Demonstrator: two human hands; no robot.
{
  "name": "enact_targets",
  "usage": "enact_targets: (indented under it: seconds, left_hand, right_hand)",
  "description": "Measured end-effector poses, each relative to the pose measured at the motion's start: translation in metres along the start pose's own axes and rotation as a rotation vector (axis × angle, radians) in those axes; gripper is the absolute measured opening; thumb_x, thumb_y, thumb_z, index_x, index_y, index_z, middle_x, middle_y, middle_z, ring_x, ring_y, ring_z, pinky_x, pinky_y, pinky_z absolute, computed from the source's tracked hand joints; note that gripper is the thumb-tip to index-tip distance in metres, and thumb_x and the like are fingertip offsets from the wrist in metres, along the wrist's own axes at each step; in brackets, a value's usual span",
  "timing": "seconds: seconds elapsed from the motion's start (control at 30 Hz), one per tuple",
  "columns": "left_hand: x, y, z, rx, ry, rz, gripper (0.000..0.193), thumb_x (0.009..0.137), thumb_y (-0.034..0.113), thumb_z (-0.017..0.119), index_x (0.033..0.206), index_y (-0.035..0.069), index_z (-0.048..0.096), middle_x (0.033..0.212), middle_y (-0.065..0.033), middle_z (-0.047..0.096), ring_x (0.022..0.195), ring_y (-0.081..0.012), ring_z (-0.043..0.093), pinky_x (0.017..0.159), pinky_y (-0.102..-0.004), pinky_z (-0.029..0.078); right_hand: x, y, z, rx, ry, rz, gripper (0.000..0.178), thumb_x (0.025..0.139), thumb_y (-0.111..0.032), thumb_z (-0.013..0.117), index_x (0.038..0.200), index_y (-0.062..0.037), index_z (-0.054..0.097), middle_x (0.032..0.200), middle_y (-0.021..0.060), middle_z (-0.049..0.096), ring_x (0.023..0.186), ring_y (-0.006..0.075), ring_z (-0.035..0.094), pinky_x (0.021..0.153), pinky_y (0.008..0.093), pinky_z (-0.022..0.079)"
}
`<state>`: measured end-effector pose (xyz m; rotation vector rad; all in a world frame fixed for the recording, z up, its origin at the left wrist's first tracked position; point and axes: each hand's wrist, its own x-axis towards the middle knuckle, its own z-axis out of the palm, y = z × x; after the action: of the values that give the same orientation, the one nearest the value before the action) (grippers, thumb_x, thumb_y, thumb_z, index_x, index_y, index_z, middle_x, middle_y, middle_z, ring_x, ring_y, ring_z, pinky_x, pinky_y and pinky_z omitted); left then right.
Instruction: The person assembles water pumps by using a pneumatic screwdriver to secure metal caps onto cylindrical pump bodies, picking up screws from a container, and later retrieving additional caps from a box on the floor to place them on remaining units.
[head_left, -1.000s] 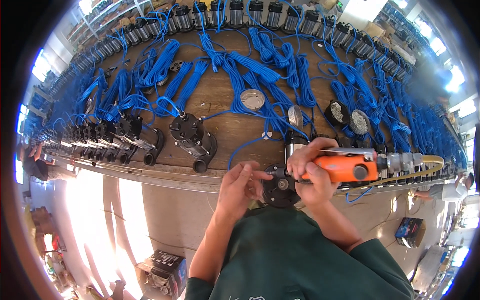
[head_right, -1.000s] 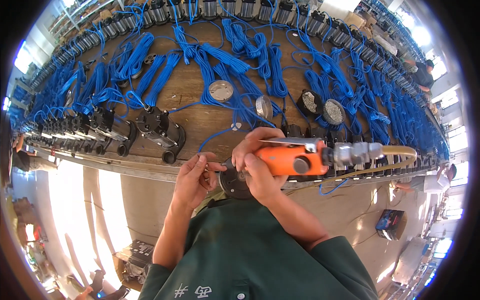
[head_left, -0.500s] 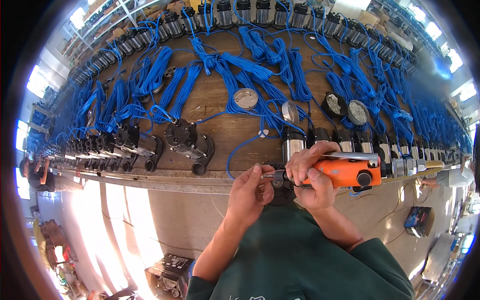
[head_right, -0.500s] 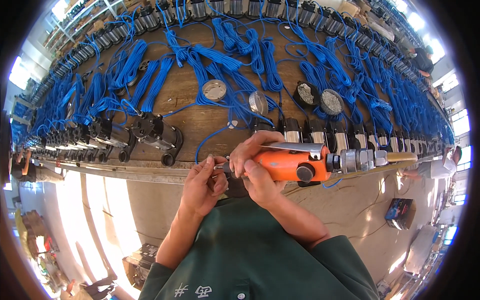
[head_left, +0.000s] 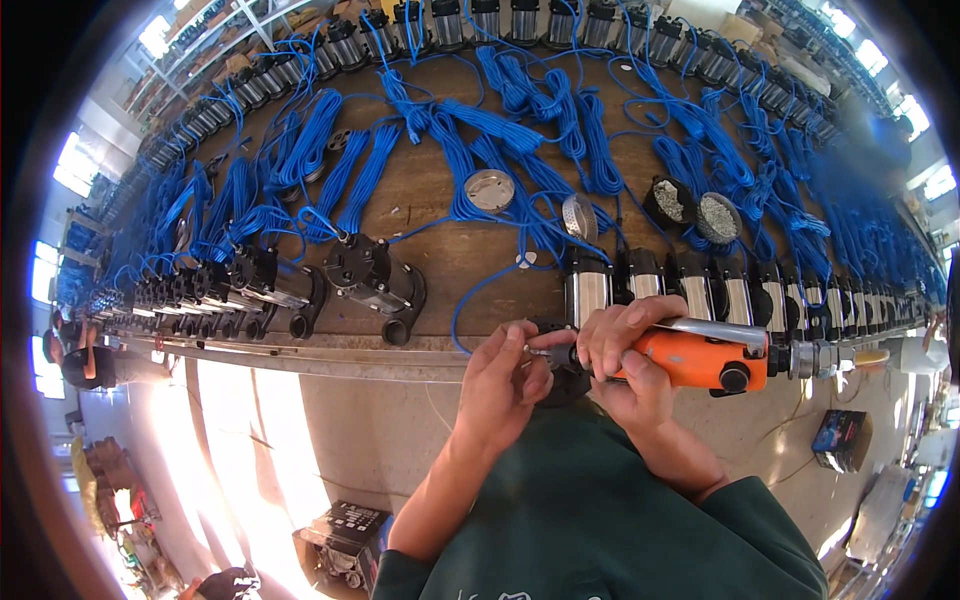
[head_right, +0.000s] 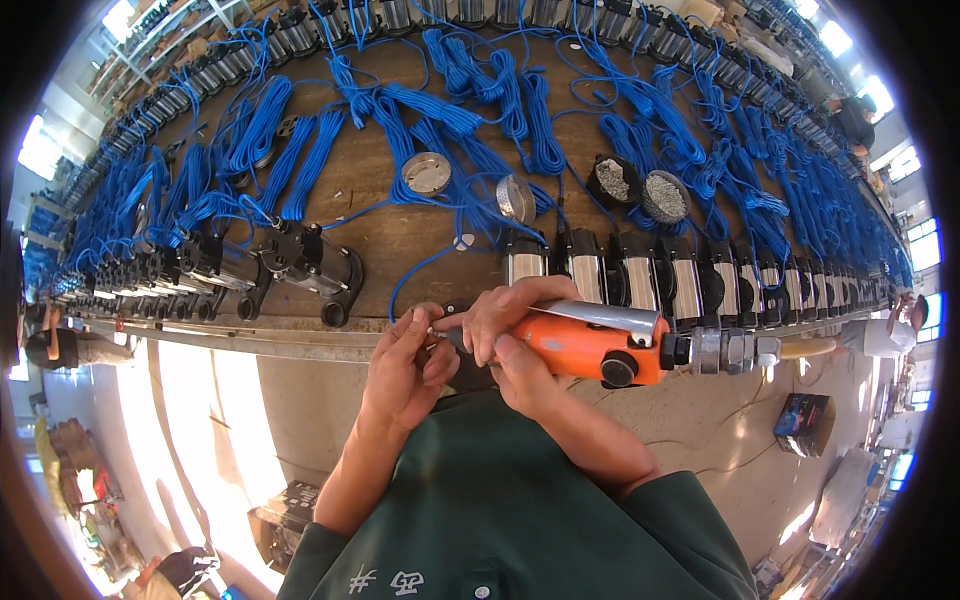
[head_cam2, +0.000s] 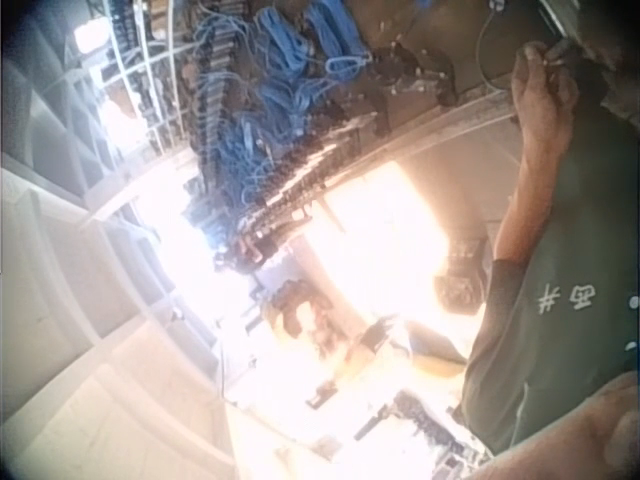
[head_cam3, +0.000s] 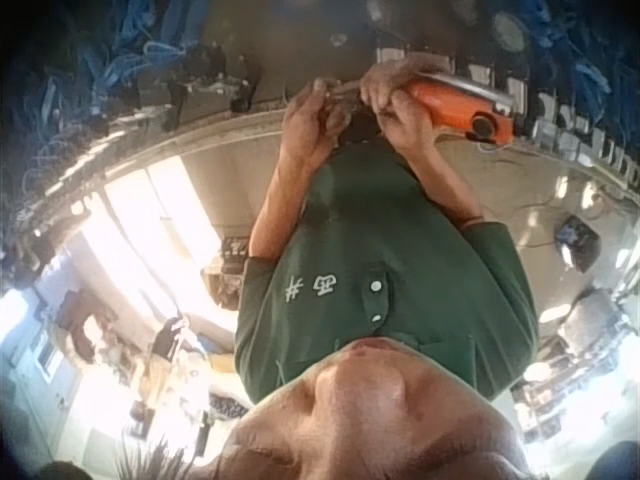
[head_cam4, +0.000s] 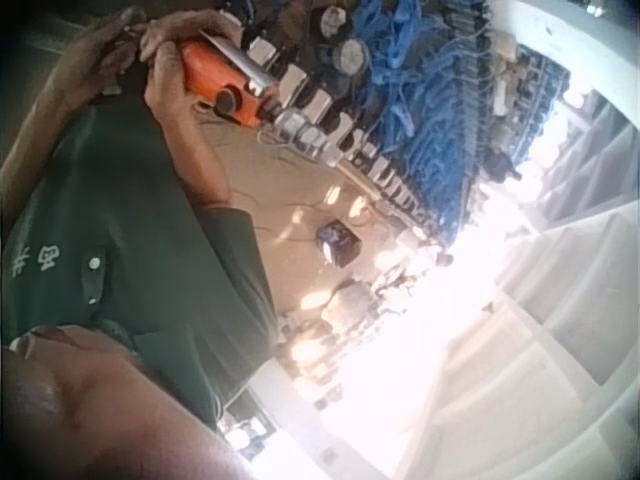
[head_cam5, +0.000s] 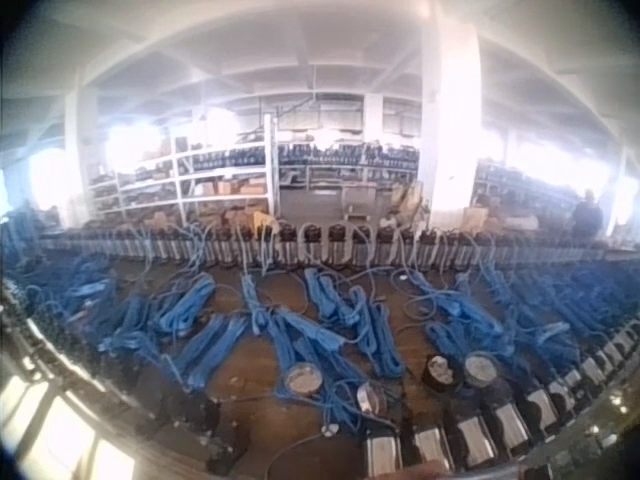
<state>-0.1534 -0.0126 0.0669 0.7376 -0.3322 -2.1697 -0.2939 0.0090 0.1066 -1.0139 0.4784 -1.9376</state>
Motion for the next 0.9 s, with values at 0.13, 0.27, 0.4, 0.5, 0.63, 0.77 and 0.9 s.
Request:
enact_targets:
  seconds: [0.13,0.27,0.4,0.5,0.63,0.77,0.9]
  left_hand:
    - [0.001,0.0,0.005,0.001,0.037,0.011,0.021,0.103,0.023,0.046,0.106,0.005,0.057,0.075,-0.0024,0.053,0.051,-0.0097,0.037,0.048,-0.0231,0.03]
    - [0.002,-0.005,0.003,-0.025,-0.012,0.007,0.021,0.103,0.024,0.046,0.106,0.005,0.056,0.068,-0.0022,0.05,0.051,-0.01,0.036,0.048,-0.0232,0.029]
    - [0.0,-0.008,0.007,-0.01,0.027,0.028,0.021,0.103,0.024,0.046,0.106,0.005,0.056,0.063,-0.0028,0.048,0.051,-0.0103,0.036,0.048,-0.0237,0.029]
    - [-0.001,-0.014,0.011,0.019,0.046,0.086,0.022,0.103,0.024,0.046,0.107,0.005,0.056,0.062,-0.0036,0.048,0.051,-0.0101,0.037,0.048,-0.024,0.029]
    - [-0.005,-0.018,0.01,0.171,0.106,0.14,0.019,0.101,0.021,0.05,0.106,0.005,0.058,0.061,-0.0027,0.051,0.051,-0.0085,0.038,0.048,-0.0233,0.029]
    - [-0.016,-0.026,-0.011,0.682,0.112,0.23,0.012,0.097,0.01,0.056,0.102,0.005,0.066,0.059,0.001,0.05,0.052,-0.0044,0.039,0.048,-0.0214,0.029]
    - [-0.029,-0.036,-0.023,1.06,-0.086,0.337,0.025,0.084,-0.001,0.061,0.108,0.001,0.068,0.056,0.0056,0.04,0.054,-0.0027,0.033,0.05,-0.0205,0.027]
  right_hand:
    - [0.001,-0.002,-0.002,-0.006,0.004,0.0,0.029,0.081,-0.005,0.056,0.105,-0.0039,0.04,0.07,0.0101,0.055,0.064,0.0191,0.052,0.071,0.0422,0.054]
    - [0.005,-0.001,-0.002,-0.06,0.002,-0.032,0.026,0.083,-0.011,0.054,0.105,-0.0042,0.043,0.07,0.0056,0.052,0.059,0.0154,0.049,0.063,0.0351,0.047]
    - [0.004,-0.001,-0.002,-0.093,0.009,-0.045,0.025,0.084,-0.012,0.052,0.106,-0.0044,0.043,0.07,0.0036,0.051,0.058,0.0135,0.049,0.06,0.0314,0.044]
    - [0.003,-0.003,0.001,-0.097,0.026,-0.057,0.025,0.084,-0.012,0.052,0.106,-0.0045,0.043,0.07,0.0035,0.051,0.058,0.0133,0.049,0.061,0.0313,0.044]
    - [-0.002,-0.006,-0.002,-0.123,0.034,-0.074,0.025,0.083,-0.012,0.053,0.105,-0.0046,0.043,0.069,0.0031,0.05,0.058,0.0133,0.048,0.061,0.0312,0.044]
    - [-0.014,-0.02,-0.015,-0.167,0.005,0.01,0.027,0.082,-0.006,0.054,0.105,-0.0042,0.041,0.07,0.0067,0.053,0.06,0.0156,0.05,0.062,0.0329,0.046]
    - [-0.036,-0.026,-0.03,-0.25,-0.005,0.168,0.03,0.08,0.001,0.054,0.107,-0.0032,0.04,0.072,0.0083,0.055,0.061,0.0163,0.053,0.064,0.0332,0.048]
